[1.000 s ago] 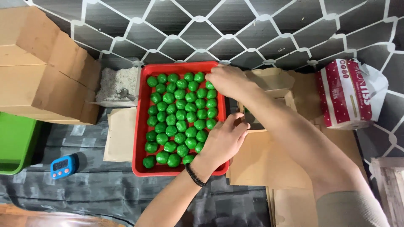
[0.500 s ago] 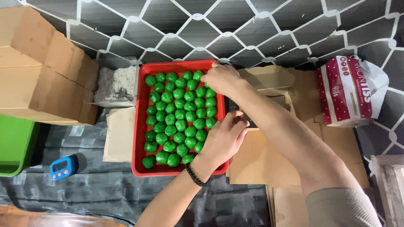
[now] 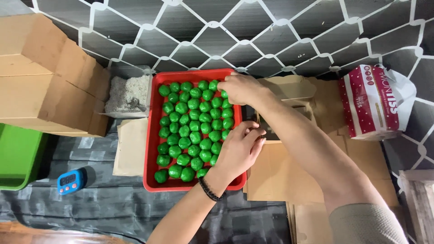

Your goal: Filling a small cardboard box with green spherical items and adding a white powder with a spoon.

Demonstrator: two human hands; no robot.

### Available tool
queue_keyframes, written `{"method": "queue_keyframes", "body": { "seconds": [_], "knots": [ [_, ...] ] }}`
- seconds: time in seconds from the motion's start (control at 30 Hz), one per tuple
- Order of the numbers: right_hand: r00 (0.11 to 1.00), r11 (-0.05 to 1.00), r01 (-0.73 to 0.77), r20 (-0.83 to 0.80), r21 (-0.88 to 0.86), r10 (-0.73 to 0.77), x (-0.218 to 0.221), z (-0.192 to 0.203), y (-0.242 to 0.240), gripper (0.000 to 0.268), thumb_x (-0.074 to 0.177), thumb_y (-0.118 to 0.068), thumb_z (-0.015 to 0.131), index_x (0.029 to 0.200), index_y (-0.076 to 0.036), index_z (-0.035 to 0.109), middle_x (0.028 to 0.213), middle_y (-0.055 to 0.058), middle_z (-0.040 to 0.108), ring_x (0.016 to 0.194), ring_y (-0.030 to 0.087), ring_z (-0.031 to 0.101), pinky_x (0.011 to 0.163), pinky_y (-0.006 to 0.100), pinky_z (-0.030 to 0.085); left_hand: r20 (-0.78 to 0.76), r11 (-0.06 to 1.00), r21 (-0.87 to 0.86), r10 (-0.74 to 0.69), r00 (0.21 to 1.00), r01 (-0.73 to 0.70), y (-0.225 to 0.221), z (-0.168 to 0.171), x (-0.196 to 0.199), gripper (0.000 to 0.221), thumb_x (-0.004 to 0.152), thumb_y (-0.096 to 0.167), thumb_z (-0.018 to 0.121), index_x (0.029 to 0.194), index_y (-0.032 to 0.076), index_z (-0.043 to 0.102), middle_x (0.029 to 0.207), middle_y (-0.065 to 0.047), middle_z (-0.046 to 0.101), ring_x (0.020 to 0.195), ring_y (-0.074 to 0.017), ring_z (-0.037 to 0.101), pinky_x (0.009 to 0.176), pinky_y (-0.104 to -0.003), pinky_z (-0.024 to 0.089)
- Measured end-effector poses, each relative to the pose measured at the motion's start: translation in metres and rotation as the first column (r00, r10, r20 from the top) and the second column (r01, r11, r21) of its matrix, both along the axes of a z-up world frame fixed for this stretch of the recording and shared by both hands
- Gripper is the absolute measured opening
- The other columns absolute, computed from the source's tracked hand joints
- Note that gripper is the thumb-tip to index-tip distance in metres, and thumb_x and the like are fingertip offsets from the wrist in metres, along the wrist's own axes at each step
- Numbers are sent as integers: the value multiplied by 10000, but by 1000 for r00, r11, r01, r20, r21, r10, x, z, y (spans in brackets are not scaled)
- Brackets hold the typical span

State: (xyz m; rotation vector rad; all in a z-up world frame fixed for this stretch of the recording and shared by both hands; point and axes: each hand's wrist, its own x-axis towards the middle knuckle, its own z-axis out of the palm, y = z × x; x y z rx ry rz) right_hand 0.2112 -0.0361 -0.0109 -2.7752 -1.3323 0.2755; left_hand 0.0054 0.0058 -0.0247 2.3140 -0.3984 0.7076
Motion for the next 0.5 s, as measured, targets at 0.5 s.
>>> {"method": "queue_keyframes", "body": {
  "seconds": [0.5],
  "knots": [
    [987, 968, 37, -145, -248, -75, 12, 2, 13, 479, 873, -102, 600, 1293, -331, 606, 1328, 97, 578, 1323, 381, 497, 1012, 608, 503, -31, 1000, -6, 1, 1000, -2, 0, 0, -3, 172, 956, 249, 635, 1109, 198, 697, 1157, 1, 605, 878, -256, 700, 712, -384, 546]
  ]
}}
